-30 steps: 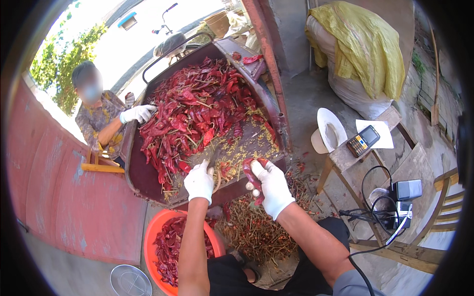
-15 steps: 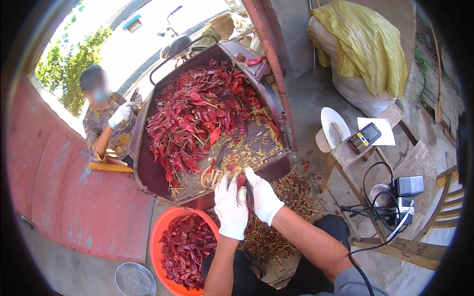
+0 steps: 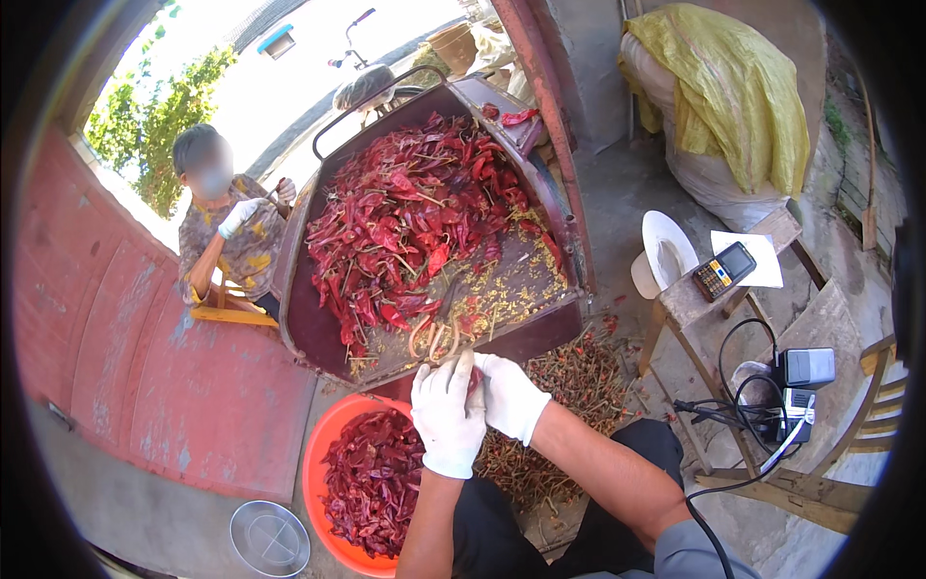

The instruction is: The person cleans red peppers by breaking them open by hand and shaking out the seeds. They take the peppers from a large metal container and put the processed pieces into an orange bowl.

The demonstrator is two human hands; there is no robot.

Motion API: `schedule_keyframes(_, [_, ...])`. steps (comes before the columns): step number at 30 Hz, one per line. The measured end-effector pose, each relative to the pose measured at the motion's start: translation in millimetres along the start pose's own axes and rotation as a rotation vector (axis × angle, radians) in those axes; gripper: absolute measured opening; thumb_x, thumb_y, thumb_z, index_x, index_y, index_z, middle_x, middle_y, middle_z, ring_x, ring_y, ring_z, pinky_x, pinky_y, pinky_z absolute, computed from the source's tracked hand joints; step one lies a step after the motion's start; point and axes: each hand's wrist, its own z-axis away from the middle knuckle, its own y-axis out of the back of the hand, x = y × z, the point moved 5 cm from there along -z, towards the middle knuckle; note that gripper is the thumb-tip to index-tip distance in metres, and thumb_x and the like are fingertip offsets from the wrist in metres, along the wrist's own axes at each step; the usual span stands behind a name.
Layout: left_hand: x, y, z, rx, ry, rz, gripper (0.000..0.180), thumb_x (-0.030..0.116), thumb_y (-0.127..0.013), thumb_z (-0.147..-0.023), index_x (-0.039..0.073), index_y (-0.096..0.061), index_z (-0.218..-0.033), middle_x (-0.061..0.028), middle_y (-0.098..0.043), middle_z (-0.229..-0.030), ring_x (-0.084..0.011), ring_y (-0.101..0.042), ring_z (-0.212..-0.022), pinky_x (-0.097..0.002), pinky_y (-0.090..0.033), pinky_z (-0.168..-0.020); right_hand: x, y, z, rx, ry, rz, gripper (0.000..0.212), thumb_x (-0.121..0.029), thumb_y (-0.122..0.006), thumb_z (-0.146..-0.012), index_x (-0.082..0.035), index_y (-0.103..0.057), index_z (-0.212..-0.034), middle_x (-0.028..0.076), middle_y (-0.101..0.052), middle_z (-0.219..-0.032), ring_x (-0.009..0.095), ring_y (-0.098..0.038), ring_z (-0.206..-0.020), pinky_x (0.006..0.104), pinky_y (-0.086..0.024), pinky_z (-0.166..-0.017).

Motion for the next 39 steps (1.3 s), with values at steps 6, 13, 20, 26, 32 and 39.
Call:
schedule_keyframes(6, [-10.8, -1.9, 24.5, 0.019, 0.128, 0.007, 0.046, 0.012, -0.071, -0.083, 0.009, -0.064, -0.128, -0.0117, -0.066, -0.099, -0.0315, -0.062, -0.092, -0.0426, -0.050, -0.080, 23.2, 15.8, -11.9, 0.068, -0.004, 0.034, 0.032, -0.035, -0.043, -0.106, -0.006, -0.059, -0.109, 0.006, -0.062, -0.099, 0.017, -0.059, -0.094, 0.0325, -0.050, -0.087])
schedule_keyframes(13, [-17.0, 10.5, 31.0, 0.025, 0.250, 0.045, 0.037, 0.007, -0.068, -0.088, 0.007, -0.067, -0.124, -0.0106, -0.068, -0.085, -0.0239, -0.065, -0.073, -0.0344, -0.053, -0.069, 32.0, 6.9, -3.9, -0.005, -0.104, 0.194, 0.043, -0.043, -0.043, -0.106, -0.004, -0.057, -0.120, 0.009, -0.061, -0.106, 0.020, -0.059, -0.101, 0.0366, -0.049, -0.094])
schedule_keyframes(20, [-68.4, 28.3, 62.0, 0.110, 0.596, 0.205, 0.035, 0.003, -0.068, -0.090, 0.002, -0.066, -0.125, -0.0133, -0.074, -0.104, -0.0152, -0.068, -0.089, -0.0300, -0.053, -0.085, 15.5, -9.2, 16.3, 0.072, -0.033, 0.683, 0.043, -0.042, -0.054, -0.102, -0.005, -0.057, -0.124, 0.008, -0.064, -0.114, 0.019, -0.061, -0.102, 0.0359, -0.050, -0.091])
schedule_keyframes(26, [-174.9, 58.1, 172.1, -0.378, 0.733, -0.438, 0.052, 0.037, -0.074, -0.081, 0.008, -0.066, -0.123, -0.0171, -0.068, -0.109, -0.0339, -0.066, -0.098, -0.0440, -0.052, -0.084, -1.6, -16.0, 20.3, 0.001, 0.033, 0.610, 0.043, -0.037, -0.054, -0.102, 0.001, -0.059, -0.121, 0.014, -0.065, -0.117, 0.020, -0.065, -0.101, 0.0336, -0.052, -0.090])
schedule_keyframes(32, [-224.0, 37.9, 174.2, -0.237, 0.773, -0.008, 0.044, 0.018, -0.077, -0.081, 0.000, -0.066, -0.120, -0.0181, -0.069, -0.114, -0.0293, -0.067, -0.105, -0.0372, -0.052, -0.094, -0.4, -19.8, 21.4, -0.016, 0.025, 0.652, 0.037, -0.030, -0.051, -0.104, 0.001, -0.060, -0.123, 0.013, -0.066, -0.117, 0.020, -0.065, -0.105, 0.0350, -0.052, -0.094])
schedule_keyframes(39, [-169.3, -82.8, -44.3, -0.255, 0.370, 0.175, 0.049, 0.022, -0.073, -0.087, 0.001, -0.061, -0.130, -0.0182, -0.069, -0.118, -0.0261, -0.069, -0.102, -0.0355, -0.053, -0.090, -1.3, -19.8, 17.8, -0.078, 0.023, 0.779, 0.042, -0.034, -0.052, -0.103, 0.002, -0.060, -0.124, 0.006, -0.066, -0.112, 0.012, -0.062, -0.101, 0.0283, -0.049, -0.092])
